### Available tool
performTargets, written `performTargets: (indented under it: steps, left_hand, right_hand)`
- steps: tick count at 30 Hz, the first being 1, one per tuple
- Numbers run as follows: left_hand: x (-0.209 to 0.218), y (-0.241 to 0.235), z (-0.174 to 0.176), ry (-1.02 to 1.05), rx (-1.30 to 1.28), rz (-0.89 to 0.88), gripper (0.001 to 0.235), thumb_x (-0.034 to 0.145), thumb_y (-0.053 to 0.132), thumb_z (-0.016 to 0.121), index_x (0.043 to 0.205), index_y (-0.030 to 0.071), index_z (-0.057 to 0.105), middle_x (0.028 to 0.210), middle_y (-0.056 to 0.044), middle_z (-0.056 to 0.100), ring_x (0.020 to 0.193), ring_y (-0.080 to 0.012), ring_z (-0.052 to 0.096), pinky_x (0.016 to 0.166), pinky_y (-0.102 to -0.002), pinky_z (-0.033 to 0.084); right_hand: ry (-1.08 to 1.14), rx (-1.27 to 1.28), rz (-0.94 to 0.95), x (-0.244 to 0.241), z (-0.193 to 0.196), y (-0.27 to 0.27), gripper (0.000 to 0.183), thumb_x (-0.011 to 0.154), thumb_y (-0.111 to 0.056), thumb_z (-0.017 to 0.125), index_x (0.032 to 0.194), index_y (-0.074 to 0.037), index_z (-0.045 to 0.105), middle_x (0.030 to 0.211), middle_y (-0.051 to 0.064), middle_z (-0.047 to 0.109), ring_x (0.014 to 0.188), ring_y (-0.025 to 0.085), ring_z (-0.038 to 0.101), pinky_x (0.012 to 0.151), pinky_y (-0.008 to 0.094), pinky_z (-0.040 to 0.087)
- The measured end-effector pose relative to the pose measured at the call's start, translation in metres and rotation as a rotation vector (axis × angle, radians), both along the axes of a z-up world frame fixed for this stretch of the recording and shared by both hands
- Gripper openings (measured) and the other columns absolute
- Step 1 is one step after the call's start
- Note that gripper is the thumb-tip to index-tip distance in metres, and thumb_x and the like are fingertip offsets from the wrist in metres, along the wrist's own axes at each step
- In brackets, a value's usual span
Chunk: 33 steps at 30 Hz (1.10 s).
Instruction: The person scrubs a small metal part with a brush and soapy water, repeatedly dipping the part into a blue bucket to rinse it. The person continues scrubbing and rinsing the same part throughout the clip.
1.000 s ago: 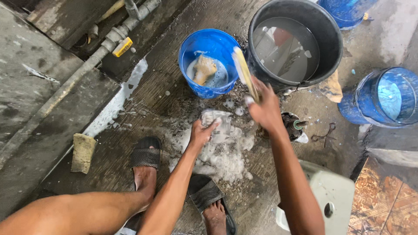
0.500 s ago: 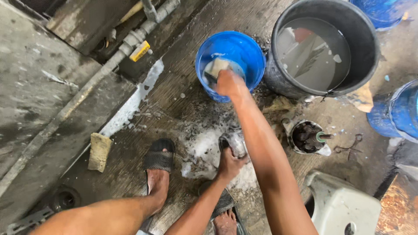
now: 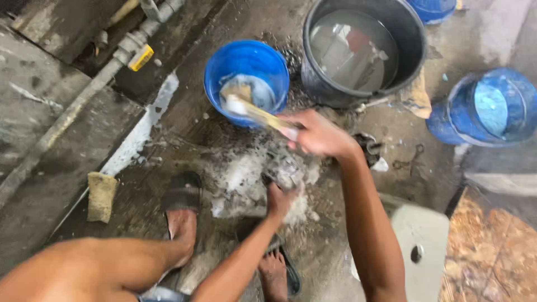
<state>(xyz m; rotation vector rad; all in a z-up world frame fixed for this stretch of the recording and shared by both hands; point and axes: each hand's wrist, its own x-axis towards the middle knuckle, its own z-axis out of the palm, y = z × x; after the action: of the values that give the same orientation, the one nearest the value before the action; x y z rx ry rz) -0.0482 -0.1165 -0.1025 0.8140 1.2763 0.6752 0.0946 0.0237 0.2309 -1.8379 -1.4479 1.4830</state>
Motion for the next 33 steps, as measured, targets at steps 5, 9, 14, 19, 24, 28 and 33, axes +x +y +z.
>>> performTargets:
  steps: [5,9,14,19,24,28,33]
  left_hand:
    - [0.004,0.073,0.22,-0.176,-0.469,0.272,0.08,0.088,0.044,0.07,0.151,0.0,0.048,0.159,-0.027,0.036,0.149,-0.0425,0.032,0.119,-0.056,0.025]
    - [0.012,0.089,0.146,-0.366,-0.778,0.405,0.084,0.087,0.051,0.079,0.151,0.003,0.053,0.147,-0.026,0.058,0.135,-0.0391,0.058,0.11,-0.053,0.049]
    - [0.038,0.103,0.077,-0.001,-0.889,0.549,0.061,0.076,0.039,0.087,0.125,0.008,0.066,0.134,-0.008,0.06,0.113,-0.0326,0.059,0.09,-0.055,0.048]
    - [0.037,0.078,0.1,-0.086,-0.741,0.714,0.071,0.077,0.042,0.088,0.125,-0.006,0.068,0.126,-0.029,0.067,0.121,-0.0434,0.066,0.09,-0.064,0.059]
    - [0.042,0.075,0.091,-0.24,-0.725,0.777,0.05,0.078,0.038,0.079,0.103,-0.006,0.076,0.106,-0.029,0.075,0.098,-0.0424,0.075,0.076,-0.061,0.063]
    - [0.044,0.066,0.075,-0.155,-0.643,0.868,0.053,0.074,0.023,0.085,0.108,-0.015,0.07,0.106,-0.033,0.073,0.099,-0.043,0.075,0.076,-0.06,0.064]
    - [0.046,0.071,0.09,-0.202,-0.643,0.866,0.061,0.075,0.03,0.083,0.117,-0.012,0.065,0.111,-0.032,0.072,0.101,-0.0454,0.074,0.08,-0.061,0.065]
  right_hand:
    - [0.166,0.153,-0.371,-0.006,-0.038,-0.136,0.059,0.075,-0.001,0.063,0.134,-0.001,0.069,0.071,0.018,0.067,0.057,0.022,0.057,0.048,0.034,0.045]
    - [-0.119,0.016,-0.742,-0.047,-0.102,-0.214,0.04,0.097,-0.03,0.064,0.118,0.001,0.078,0.086,0.027,0.074,0.075,0.029,0.06,0.067,0.042,0.044]
    - [-0.262,-0.087,-0.909,-0.102,-0.171,-0.245,0.052,0.103,-0.024,0.053,0.151,-0.044,0.045,0.15,0.01,0.052,0.065,0.013,0.058,0.049,0.023,0.057]
    - [-0.394,0.199,-0.845,-0.101,-0.19,-0.207,0.056,0.098,-0.007,0.062,0.152,-0.018,0.054,0.139,0.027,0.062,0.124,0.047,0.062,0.108,0.064,0.047]
    - [0.009,0.099,-1.096,-0.131,-0.114,-0.186,0.047,0.109,-0.014,0.041,0.156,-0.007,0.047,0.159,0.022,0.043,0.147,0.044,0.034,0.121,0.068,0.022]
    - [-0.486,0.254,-0.848,-0.114,-0.242,-0.237,0.042,0.099,-0.01,0.063,0.141,-0.012,0.064,0.149,0.009,0.058,0.118,0.043,0.064,0.105,0.062,0.051]
    - [-0.306,0.257,-0.966,-0.084,-0.196,-0.181,0.042,0.108,-0.026,0.053,0.148,-0.014,0.056,0.147,0.013,0.058,0.132,0.046,0.053,0.111,0.065,0.041]
